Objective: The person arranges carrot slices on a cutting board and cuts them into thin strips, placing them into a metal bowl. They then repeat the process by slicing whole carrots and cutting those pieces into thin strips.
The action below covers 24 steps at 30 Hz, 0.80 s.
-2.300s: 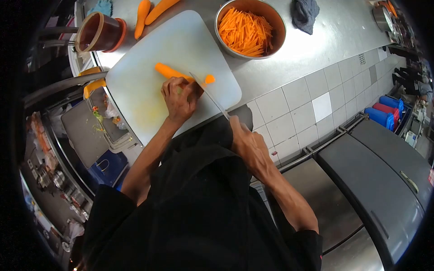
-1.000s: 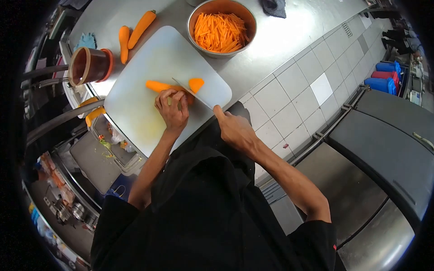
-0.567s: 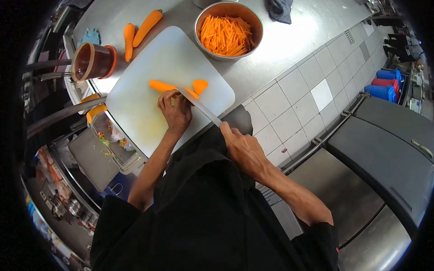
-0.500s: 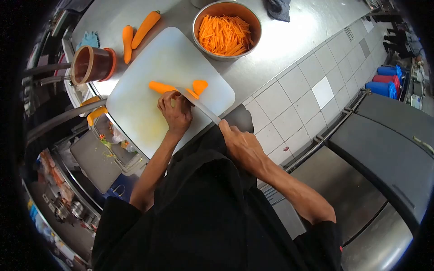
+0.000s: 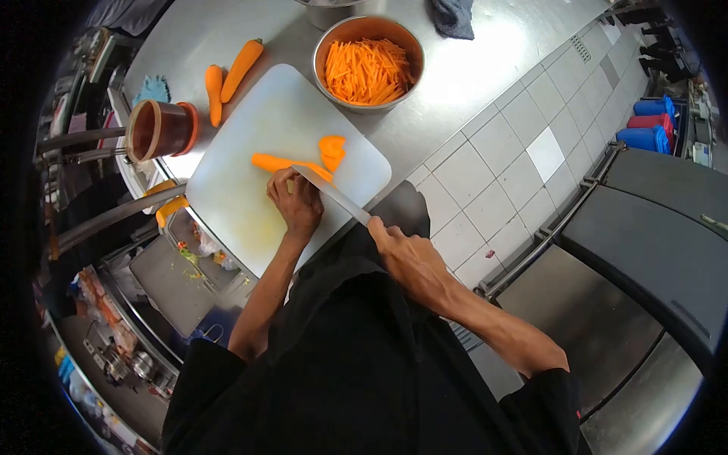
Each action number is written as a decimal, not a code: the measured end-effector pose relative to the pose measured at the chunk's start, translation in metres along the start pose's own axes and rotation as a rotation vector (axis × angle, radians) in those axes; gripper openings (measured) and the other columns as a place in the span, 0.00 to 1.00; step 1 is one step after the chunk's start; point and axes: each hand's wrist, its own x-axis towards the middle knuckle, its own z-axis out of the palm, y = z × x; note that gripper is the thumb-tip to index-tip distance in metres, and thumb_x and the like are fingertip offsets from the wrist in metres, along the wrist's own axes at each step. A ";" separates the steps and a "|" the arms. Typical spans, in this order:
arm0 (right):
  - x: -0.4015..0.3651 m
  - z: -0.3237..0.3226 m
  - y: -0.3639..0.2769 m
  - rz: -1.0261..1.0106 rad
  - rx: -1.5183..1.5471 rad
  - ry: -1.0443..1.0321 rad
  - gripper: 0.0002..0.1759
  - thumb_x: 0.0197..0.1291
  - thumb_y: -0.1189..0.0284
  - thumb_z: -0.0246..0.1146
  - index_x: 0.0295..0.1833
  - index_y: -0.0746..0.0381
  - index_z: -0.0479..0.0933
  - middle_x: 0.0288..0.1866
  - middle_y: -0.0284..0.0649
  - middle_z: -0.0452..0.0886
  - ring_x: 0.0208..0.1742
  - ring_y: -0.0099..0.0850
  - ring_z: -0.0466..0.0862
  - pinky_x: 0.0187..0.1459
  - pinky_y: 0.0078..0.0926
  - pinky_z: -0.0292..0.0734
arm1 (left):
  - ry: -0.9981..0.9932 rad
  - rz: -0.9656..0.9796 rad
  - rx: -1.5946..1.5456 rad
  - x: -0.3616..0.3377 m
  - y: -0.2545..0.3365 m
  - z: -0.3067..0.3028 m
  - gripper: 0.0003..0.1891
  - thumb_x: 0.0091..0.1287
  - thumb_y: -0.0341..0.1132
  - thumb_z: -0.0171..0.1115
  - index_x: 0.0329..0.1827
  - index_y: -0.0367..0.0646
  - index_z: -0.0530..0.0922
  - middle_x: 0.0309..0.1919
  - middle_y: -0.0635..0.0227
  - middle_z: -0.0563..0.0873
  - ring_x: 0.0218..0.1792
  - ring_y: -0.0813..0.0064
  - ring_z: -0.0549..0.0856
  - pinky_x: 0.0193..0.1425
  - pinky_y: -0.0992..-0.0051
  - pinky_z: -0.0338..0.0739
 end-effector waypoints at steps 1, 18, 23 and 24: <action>0.000 0.001 0.000 0.002 -0.003 0.006 0.17 0.71 0.79 0.53 0.62 0.65 0.62 0.37 0.61 0.82 0.32 0.61 0.85 0.32 0.55 0.81 | -0.004 0.003 -0.010 0.001 -0.001 0.000 0.15 0.60 0.26 0.67 0.51 0.44 0.81 0.54 0.61 0.78 0.60 0.55 0.74 0.67 0.55 0.63; 0.066 0.076 0.078 0.051 -0.280 -0.031 0.38 0.59 0.70 0.62 0.76 0.62 0.62 0.44 0.57 0.88 0.41 0.57 0.89 0.43 0.58 0.84 | 0.114 0.044 0.018 -0.027 -0.031 0.028 0.20 0.71 0.39 0.67 0.63 0.43 0.77 0.58 0.58 0.82 0.61 0.48 0.76 0.67 0.44 0.64; 0.065 0.065 0.058 0.152 -0.301 -0.058 0.19 0.71 0.63 0.53 0.64 0.53 0.64 0.46 0.55 0.88 0.44 0.58 0.90 0.43 0.59 0.84 | 0.092 0.052 0.009 0.003 0.002 -0.005 0.24 0.60 0.33 0.65 0.60 0.68 0.87 0.55 0.68 0.80 0.57 0.60 0.76 0.64 0.51 0.63; 0.069 0.064 0.056 0.138 -0.322 -0.043 0.19 0.71 0.63 0.53 0.64 0.53 0.64 0.46 0.55 0.88 0.44 0.58 0.90 0.43 0.59 0.84 | 0.122 0.055 0.012 0.004 0.001 -0.007 0.24 0.60 0.33 0.65 0.60 0.68 0.87 0.55 0.68 0.80 0.57 0.60 0.76 0.64 0.51 0.63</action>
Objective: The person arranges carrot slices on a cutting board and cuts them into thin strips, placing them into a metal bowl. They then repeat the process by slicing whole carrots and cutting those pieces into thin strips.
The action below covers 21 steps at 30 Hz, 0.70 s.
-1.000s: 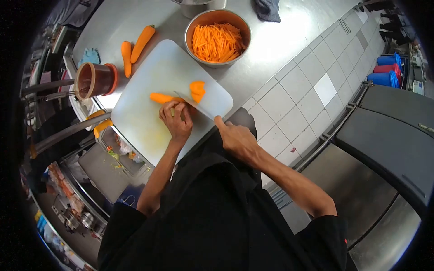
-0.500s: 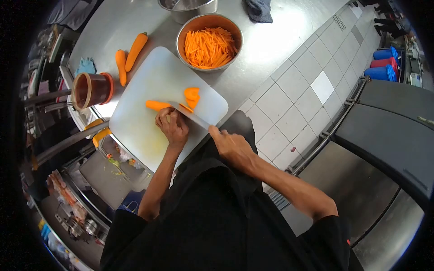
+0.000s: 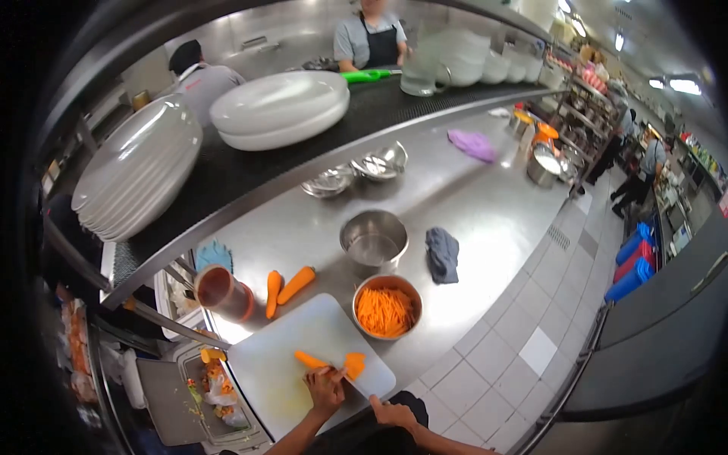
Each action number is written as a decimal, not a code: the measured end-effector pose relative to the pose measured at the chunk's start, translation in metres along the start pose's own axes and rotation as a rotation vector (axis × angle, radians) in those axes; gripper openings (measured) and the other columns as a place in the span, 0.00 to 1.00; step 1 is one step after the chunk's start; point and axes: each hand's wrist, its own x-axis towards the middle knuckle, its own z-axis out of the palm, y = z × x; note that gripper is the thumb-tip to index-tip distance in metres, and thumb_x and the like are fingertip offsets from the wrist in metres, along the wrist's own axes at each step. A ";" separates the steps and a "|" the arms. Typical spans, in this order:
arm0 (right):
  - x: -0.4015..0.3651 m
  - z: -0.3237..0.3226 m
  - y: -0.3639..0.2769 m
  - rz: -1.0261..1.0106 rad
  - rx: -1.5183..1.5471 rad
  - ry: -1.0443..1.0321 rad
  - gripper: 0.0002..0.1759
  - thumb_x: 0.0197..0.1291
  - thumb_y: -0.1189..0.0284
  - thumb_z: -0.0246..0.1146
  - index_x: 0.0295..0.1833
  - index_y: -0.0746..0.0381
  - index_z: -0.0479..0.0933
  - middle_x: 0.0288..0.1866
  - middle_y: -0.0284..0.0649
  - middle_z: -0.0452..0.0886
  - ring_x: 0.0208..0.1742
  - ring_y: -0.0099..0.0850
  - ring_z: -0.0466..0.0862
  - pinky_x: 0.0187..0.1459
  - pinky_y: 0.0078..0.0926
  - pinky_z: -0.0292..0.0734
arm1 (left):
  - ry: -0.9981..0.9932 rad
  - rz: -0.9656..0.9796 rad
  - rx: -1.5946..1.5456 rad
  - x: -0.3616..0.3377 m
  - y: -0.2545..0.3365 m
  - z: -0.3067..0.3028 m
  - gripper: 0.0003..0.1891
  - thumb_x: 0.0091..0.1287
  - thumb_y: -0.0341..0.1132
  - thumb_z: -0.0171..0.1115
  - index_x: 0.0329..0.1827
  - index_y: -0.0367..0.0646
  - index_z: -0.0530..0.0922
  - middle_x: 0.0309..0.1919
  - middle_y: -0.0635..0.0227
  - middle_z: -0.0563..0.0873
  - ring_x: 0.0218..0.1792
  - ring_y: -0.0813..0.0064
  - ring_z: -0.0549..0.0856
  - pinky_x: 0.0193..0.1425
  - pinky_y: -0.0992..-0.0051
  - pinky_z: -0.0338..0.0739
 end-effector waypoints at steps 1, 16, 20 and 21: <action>0.002 -0.001 0.000 -0.026 -0.105 0.006 0.20 0.71 0.60 0.56 0.64 0.53 0.64 0.46 0.54 0.88 0.44 0.58 0.90 0.42 0.58 0.84 | -0.024 -0.011 0.019 -0.002 0.001 -0.001 0.23 0.61 0.34 0.65 0.59 0.68 0.87 0.54 0.68 0.80 0.57 0.61 0.76 0.64 0.51 0.63; 0.013 -0.302 -0.241 -0.759 0.037 -0.208 0.48 0.70 0.76 0.64 0.89 0.48 0.47 0.38 0.42 0.90 0.37 0.28 0.88 0.48 0.25 0.83 | 0.018 -0.053 -0.048 -0.002 0.004 -0.013 0.24 0.66 0.42 0.70 0.65 0.76 0.83 0.52 0.74 0.81 0.57 0.66 0.79 0.67 0.53 0.67; 0.017 -0.281 -0.326 -0.967 0.090 -0.245 0.49 0.68 0.75 0.64 0.89 0.49 0.48 0.36 0.45 0.89 0.36 0.34 0.87 0.47 0.34 0.80 | -0.016 -0.065 -0.017 -0.008 0.001 -0.005 0.24 0.68 0.42 0.69 0.67 0.77 0.81 0.53 0.73 0.80 0.57 0.65 0.79 0.68 0.53 0.67; 0.006 -0.280 -0.337 -0.979 0.086 -0.249 0.49 0.68 0.75 0.64 0.89 0.49 0.48 0.36 0.45 0.89 0.36 0.34 0.87 0.47 0.34 0.80 | -0.022 -0.060 -0.026 -0.009 0.000 -0.003 0.25 0.67 0.42 0.69 0.67 0.77 0.81 0.53 0.72 0.80 0.57 0.65 0.79 0.68 0.52 0.67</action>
